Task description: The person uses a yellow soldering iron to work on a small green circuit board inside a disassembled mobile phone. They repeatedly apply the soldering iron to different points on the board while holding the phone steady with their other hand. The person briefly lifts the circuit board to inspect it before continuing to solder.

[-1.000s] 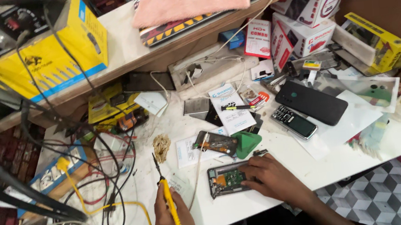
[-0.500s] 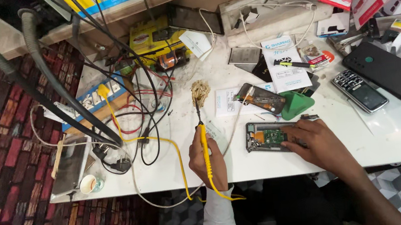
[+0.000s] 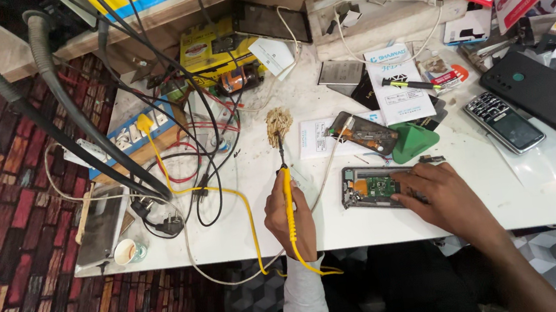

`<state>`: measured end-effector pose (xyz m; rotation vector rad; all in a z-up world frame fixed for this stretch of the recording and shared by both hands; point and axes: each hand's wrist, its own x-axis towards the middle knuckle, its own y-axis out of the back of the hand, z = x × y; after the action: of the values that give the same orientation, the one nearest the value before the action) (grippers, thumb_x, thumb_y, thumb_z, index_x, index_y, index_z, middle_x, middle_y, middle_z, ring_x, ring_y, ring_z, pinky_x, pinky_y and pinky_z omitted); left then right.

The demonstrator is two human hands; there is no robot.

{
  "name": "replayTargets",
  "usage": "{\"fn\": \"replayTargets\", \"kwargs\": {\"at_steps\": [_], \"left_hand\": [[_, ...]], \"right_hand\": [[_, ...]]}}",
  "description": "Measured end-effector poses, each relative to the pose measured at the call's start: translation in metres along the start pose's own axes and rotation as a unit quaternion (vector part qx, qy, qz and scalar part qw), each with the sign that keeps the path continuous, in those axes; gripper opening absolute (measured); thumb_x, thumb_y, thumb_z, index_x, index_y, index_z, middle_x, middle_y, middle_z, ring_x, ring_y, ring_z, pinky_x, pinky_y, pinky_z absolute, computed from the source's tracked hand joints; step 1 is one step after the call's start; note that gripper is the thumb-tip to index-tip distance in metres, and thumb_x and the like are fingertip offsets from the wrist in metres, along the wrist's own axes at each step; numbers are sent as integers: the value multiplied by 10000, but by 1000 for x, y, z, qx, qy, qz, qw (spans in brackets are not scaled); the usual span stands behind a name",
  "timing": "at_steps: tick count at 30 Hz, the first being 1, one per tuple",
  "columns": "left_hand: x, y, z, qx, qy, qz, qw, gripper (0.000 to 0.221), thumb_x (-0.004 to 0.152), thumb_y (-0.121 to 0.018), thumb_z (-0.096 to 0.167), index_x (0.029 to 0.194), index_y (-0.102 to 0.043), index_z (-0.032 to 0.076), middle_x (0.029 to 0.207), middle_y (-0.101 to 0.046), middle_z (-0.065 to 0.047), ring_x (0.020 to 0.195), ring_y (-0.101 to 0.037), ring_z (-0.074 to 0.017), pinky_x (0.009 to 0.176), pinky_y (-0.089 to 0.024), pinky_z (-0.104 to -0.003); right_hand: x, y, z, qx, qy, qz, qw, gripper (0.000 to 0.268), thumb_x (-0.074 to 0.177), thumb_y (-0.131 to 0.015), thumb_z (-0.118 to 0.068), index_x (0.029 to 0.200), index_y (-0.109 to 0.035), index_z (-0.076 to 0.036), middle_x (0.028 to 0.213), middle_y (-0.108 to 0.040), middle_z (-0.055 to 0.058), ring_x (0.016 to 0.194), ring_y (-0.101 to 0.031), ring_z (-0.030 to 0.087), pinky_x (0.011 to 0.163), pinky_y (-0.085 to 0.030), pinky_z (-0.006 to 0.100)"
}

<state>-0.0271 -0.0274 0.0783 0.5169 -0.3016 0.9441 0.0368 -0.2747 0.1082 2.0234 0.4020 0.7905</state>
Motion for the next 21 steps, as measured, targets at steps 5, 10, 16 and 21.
{"fn": "replayTargets", "kwargs": {"at_steps": [5, 10, 16, 21], "left_hand": [[-2, -5, -13, -27, -32, 25, 999, 324, 932, -664, -9, 1254, -701, -1, 1000, -741, -177, 869, -735, -274, 748, -589, -356], [-7, -13, -25, -70, 4, 19, 997, 325, 936, -663, -18, 1259, -696, -11, 1073, -751, -194, 887, -736, -288, 776, -589, -351], [-8, -23, -53, -5, -43, 46, 998, 297, 952, -690, 42, 1247, -724, 19, 1093, -763, -214, 951, -748, -275, 847, -593, -354], [-7, -41, -104, -22, -73, 29, 997, 329, 971, -659, 55, 1283, -687, -47, 1102, -739, -243, 978, -737, -311, 906, -585, -375]], "right_hand": [[-4, -4, 6, 21, -16, -12, 1000, 358, 779, -805, -262, 1086, -758, -83, 944, -736, 59, 871, -677, 253, 818, -490, 388], [-5, -10, 14, 26, 17, 0, 1000, 302, 806, -801, -262, 1054, -770, -93, 1045, -724, 83, 947, -659, 290, 844, -491, 411], [-5, -3, 13, 39, 21, -26, 999, 334, 862, -782, -281, 1113, -746, -64, 1034, -706, 94, 995, -642, 289, 887, -467, 409], [-6, 3, 8, 45, 27, -20, 998, 346, 897, -762, -281, 1144, -737, -40, 1026, -696, 96, 997, -643, 276, 897, -454, 399]]}}
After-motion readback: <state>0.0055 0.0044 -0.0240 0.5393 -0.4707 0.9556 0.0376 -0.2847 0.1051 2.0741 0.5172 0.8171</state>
